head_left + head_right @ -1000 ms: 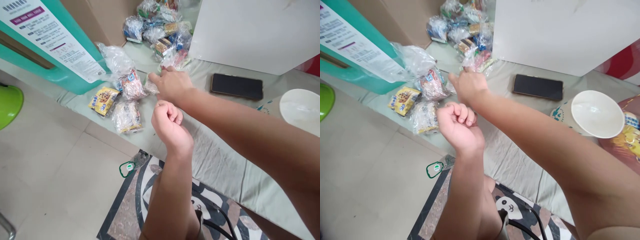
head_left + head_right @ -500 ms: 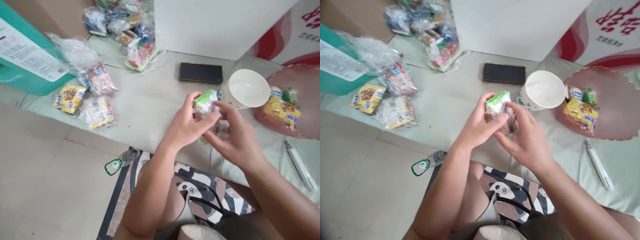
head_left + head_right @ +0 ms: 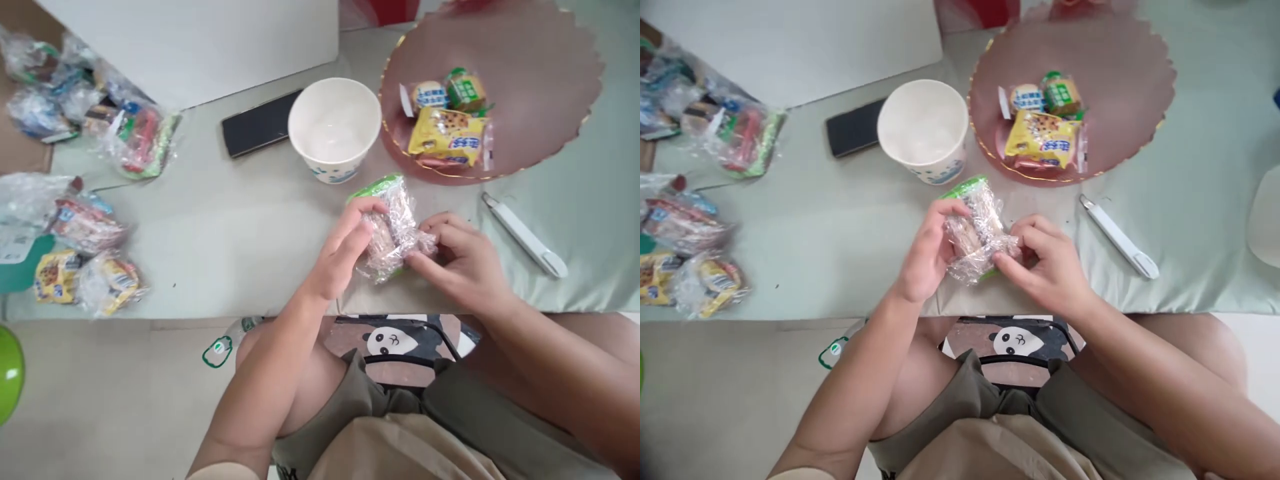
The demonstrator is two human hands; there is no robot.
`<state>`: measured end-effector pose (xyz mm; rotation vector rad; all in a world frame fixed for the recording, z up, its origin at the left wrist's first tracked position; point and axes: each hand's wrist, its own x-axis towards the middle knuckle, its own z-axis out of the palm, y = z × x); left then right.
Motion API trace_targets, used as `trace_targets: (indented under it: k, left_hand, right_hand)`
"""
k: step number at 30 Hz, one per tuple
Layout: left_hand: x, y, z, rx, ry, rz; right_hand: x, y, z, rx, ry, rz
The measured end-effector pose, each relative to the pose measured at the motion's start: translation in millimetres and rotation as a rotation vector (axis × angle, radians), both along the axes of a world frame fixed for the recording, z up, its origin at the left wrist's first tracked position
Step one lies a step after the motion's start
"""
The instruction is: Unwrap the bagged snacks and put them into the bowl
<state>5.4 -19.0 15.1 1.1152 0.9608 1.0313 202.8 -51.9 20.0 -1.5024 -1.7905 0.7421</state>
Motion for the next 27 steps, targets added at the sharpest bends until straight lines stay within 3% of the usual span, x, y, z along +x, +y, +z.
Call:
trace_targets:
  k: [2, 4, 7, 11, 14, 17, 19, 23, 25, 27]
  left_hand:
    - [7, 0, -3.7, 0.015, -0.026, -0.252]
    - [12, 1, -6.9, 0.060, 0.060, -0.278]
    - [16, 3, -6.6, 0.127, 0.159, -0.138]
    - [15, 4, -0.3, 0.098, 0.137, 0.101]
    - [16, 5, -0.8, 0.083, 0.099, 0.222]
    - [21, 7, -3.4, 0.077, 0.075, 0.264]
    - [27, 8, -3.5, 0.061, 0.044, 0.278]
    - [42, 8, -3.5, 0.039, 0.034, 0.201]
    - [47, 6, -5.5, 0.081, 0.067, 0.146]
    - [49, 4, -8.1, 0.139, 0.108, 0.095]
  right_hand:
    - [5, 2, 0, -0.065, 0.044, -0.053]
    - [12, 2, 3, -0.096, 0.049, -0.083]
    - [35, 0, 13, -0.029, -0.070, -0.165]
    - [88, -7, 15, 0.028, -0.436, -0.424]
    - [118, -14, 5, -0.072, -0.612, -0.420]
    - [122, -24, 4, -0.113, -0.678, -0.372]
    - [110, -31, 14, -0.153, -0.570, -0.289]
    - [72, -37, 36, -0.381, 0.070, 0.016]
    - [56, -32, 39, -0.466, 0.285, 0.068]
    - [46, -25, 36, -0.487, 0.351, 0.067]
